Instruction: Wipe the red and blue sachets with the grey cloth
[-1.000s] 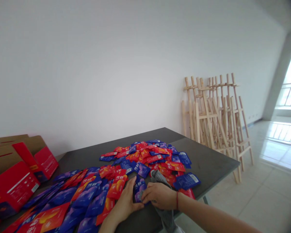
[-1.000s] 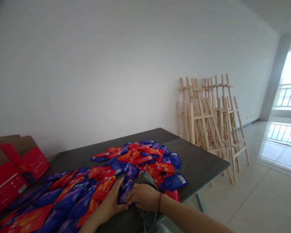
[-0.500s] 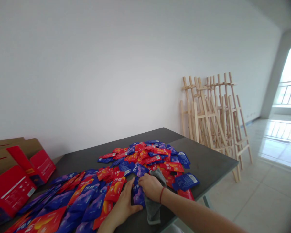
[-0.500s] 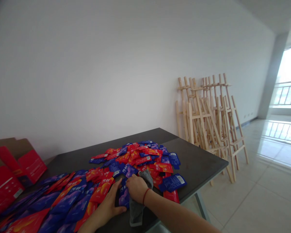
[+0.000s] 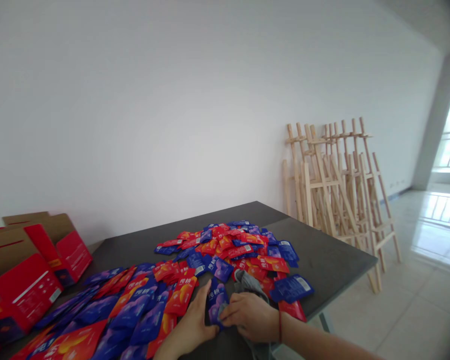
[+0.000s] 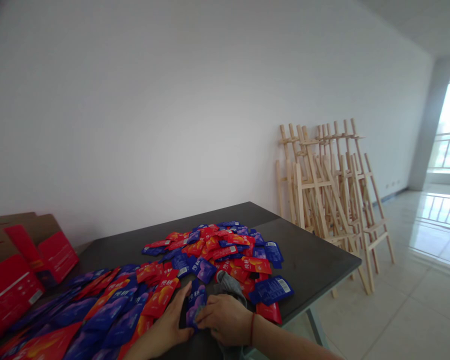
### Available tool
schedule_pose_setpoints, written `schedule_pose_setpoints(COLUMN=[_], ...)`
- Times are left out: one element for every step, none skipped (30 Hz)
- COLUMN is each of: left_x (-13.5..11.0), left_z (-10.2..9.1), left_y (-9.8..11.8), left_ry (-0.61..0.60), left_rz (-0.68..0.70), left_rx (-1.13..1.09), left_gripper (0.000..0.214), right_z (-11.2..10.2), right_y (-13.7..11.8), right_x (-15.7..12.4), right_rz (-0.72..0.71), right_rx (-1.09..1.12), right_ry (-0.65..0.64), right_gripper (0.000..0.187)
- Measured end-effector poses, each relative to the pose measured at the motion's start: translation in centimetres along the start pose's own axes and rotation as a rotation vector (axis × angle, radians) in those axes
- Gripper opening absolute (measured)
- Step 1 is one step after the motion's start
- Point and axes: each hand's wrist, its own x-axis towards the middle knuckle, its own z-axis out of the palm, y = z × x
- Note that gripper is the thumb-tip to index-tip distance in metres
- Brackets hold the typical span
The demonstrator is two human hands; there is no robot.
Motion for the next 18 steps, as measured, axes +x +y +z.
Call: schedule_pose_setpoints(left_x=[0.0, 0.0, 0.1, 0.1, 0.2, 0.2, 0.3, 0.3, 0.2, 0.2, 0.2, 0.2, 0.3, 0.4, 0.5, 0.7, 0.9, 1.2], left_z=[-0.1, -0.1, -0.2, -0.2, -0.3, -0.3, -0.4, -0.5, -0.6, -0.7, -0.8, -0.9, -0.9, -0.8, -0.7, -0.4, 0.0, 0.5], left_y=[-0.1, -0.1, -0.2, -0.2, -0.2, -0.2, -0.1, 0.0, 0.2, 0.4, 0.8, 1.2, 1.7, 2.3, 2.9, 3.5, 4.1, 4.6], left_ry=[-0.011, -0.019, -0.025, -0.029, -0.032, -0.034, -0.034, -0.034, -0.034, -0.034, -0.035, -0.034, -0.027, -0.017, -0.007, 0.0, 0.004, 0.006], left_rz=[-0.002, -0.008, -0.015, -0.022, -0.028, -0.034, -0.045, -0.061, -0.078, -0.092, -0.102, -0.106, -0.105, -0.103, -0.106, -0.115, -0.129, -0.15], left_rx=[0.008, 0.014, 0.017, 0.017, 0.017, 0.018, 0.022, 0.029, 0.039, 0.051, 0.064, 0.076, 0.088, 0.102, 0.122, 0.151, 0.19, 0.235], left_gripper=[0.098, 0.096, 0.094, 0.092, 0.091, 0.091, 0.09, 0.088, 0.085, 0.081, 0.077, 0.073, 0.07, 0.068, 0.068, 0.07, 0.075, 0.08], right_z=[0.2, 0.4, 0.7, 0.9, 1.1, 1.2, 1.3, 1.3, 1.2, 1.1, 1.0, 0.8, 0.7, 0.6, 0.6, 0.5, 0.6, 0.7], right_y=[0.0, -0.1, -0.1, -0.2, -0.2, -0.2, -0.2, -0.2, -0.2, -0.2, -0.1, 0.0, 0.0, 0.1, 0.2, 0.3, 0.4, 0.5], right_x=[0.2, 0.5, 0.9, 1.2, 1.5, 1.7, 1.8, 1.8, 1.7, 1.6, 1.5, 1.4, 1.4, 1.5, 1.8, 2.0, 2.4, 2.6], right_rz=[-0.023, -0.044, -0.064, -0.079, -0.09, -0.096, -0.1, -0.099, -0.085, -0.05, 0.009, 0.094, 0.199, 0.311, 0.416, 0.504, 0.569, 0.612], right_rx=[0.006, 0.007, 0.003, -0.002, -0.007, -0.008, -0.002, 0.009, 0.023, 0.034, 0.039, 0.035, 0.023, 0.008, -0.005, -0.014, -0.016, -0.013], right_ry=[-0.002, -0.007, -0.013, -0.019, -0.022, -0.021, -0.018, -0.012, -0.004, 0.011, 0.032, 0.06, 0.097, 0.134, 0.166, 0.189, 0.203, 0.214], right_gripper=[0.039, 0.038, 0.037, 0.037, 0.036, 0.035, 0.035, 0.035, 0.035, 0.035, 0.035, 0.034, 0.034, 0.033, 0.033, 0.032, 0.032, 0.032])
